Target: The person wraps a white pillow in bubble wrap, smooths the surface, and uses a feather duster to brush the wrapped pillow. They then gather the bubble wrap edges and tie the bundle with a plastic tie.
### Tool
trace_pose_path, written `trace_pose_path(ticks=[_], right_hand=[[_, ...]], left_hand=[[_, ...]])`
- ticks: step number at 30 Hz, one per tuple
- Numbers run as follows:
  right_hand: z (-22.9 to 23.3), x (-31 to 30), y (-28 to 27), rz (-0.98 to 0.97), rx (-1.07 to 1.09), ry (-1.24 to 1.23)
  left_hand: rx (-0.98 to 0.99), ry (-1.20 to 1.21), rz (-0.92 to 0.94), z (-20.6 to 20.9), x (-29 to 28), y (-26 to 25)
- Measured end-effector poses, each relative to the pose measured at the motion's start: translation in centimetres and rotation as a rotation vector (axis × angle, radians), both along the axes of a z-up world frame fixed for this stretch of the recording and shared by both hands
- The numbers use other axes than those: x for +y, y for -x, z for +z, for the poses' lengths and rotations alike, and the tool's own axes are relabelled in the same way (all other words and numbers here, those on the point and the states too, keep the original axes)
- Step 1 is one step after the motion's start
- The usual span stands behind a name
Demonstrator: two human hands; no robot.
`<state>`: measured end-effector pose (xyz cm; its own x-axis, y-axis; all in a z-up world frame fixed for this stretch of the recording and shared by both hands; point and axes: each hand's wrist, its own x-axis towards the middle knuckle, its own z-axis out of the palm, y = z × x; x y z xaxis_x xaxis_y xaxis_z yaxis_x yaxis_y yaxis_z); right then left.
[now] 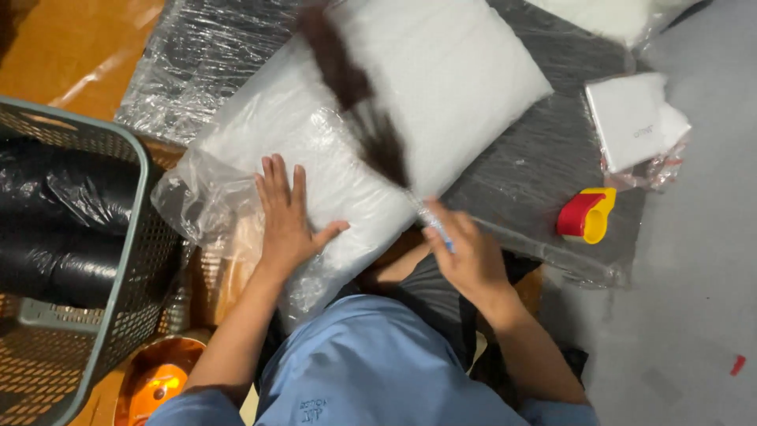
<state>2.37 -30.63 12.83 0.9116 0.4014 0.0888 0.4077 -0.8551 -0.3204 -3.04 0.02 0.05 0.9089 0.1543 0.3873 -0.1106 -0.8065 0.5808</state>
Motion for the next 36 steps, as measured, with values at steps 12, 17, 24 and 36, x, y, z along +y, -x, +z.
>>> trace_pose_path(ticks=[12,17,24,36], right_hand=[[5.0,-3.9,-25.4,-0.053,-0.371,0.419],[9.8,2.9,-18.9,0.049,-0.083,0.099],[8.8,4.8,-16.1,0.163,0.216,0.446],[5.7,-2.5,-19.8,0.113,-0.289,0.099]], left_hand=[[-0.095,-0.037,-0.012,0.0,-0.8,0.4],[-0.149,-0.048,0.010,-0.9,-0.8,-0.1],[-0.129,-0.042,0.008,-1.2,-0.9,0.0],[-0.157,-0.053,0.022,-2.1,-1.0,-0.5]])
